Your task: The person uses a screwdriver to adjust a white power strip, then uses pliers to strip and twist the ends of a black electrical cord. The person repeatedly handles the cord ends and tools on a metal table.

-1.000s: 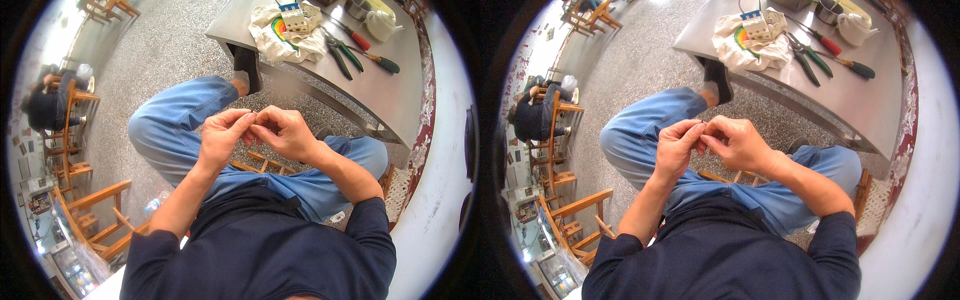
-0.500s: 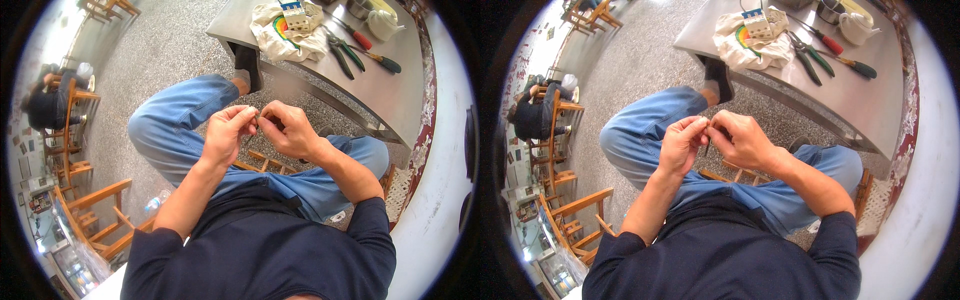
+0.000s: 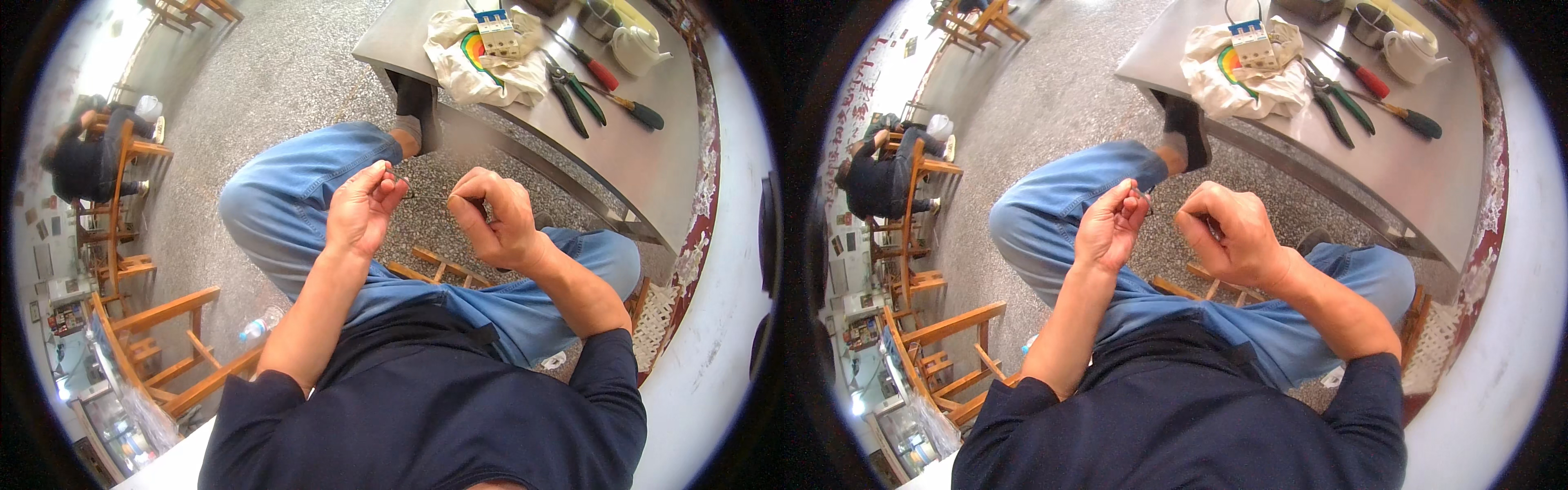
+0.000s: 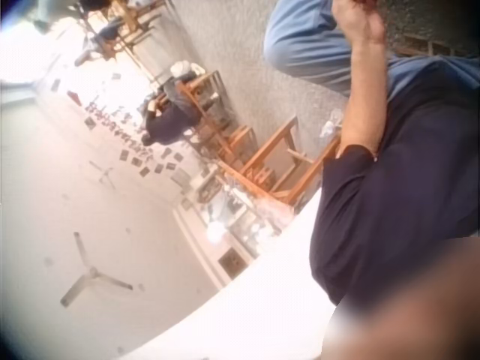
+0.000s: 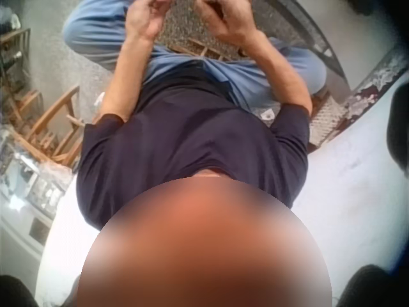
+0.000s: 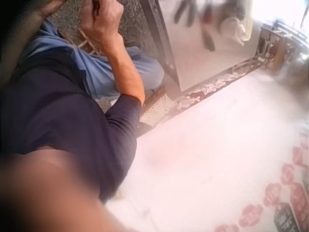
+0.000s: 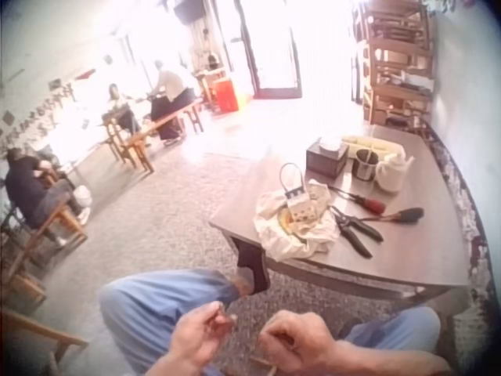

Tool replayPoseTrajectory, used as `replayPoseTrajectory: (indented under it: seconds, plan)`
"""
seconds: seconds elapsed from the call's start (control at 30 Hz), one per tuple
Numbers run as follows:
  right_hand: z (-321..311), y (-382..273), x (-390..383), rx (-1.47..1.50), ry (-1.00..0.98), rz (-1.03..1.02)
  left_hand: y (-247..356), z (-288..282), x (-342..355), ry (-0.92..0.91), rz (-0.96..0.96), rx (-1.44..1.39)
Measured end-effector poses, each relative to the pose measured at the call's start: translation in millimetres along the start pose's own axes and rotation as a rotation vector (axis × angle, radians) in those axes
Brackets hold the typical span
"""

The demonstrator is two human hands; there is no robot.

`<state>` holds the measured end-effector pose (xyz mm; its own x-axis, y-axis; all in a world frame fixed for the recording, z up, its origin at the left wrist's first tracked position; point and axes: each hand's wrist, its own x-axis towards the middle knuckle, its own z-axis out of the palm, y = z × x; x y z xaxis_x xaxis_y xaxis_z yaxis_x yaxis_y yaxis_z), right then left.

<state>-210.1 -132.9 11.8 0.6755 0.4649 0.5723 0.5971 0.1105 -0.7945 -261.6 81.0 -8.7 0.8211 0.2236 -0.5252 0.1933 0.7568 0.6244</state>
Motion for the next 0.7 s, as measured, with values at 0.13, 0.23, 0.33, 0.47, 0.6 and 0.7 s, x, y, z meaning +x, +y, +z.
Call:
replayPoseTrajectory:
  seconds: [0.13,0.23,0.33,0.47,0.6,0.7]
  plan:
    - [0,-1,0,-0.029,-0.014,0.118,2,14,-10,-0.143,0.061,0.106]
    - [4,2,-2,-0.017,-0.008,0.145,1,21,-22,-0.158,0.094,0.265]
    - [2,2,0,-0.083,-0.022,0.099,2,27,-29,-0.223,0.197,0.422]
    - [0,1,1,-0.105,-0.081,0.054,6,31,-36,-0.261,0.281,0.662]
    - [0,7,0,-0.099,-0.104,-0.05,6,34,-43,-0.261,0.347,0.763]
    - [1,6,1,-0.08,-0.101,-0.065,5,37,-46,-0.297,0.464,0.846]
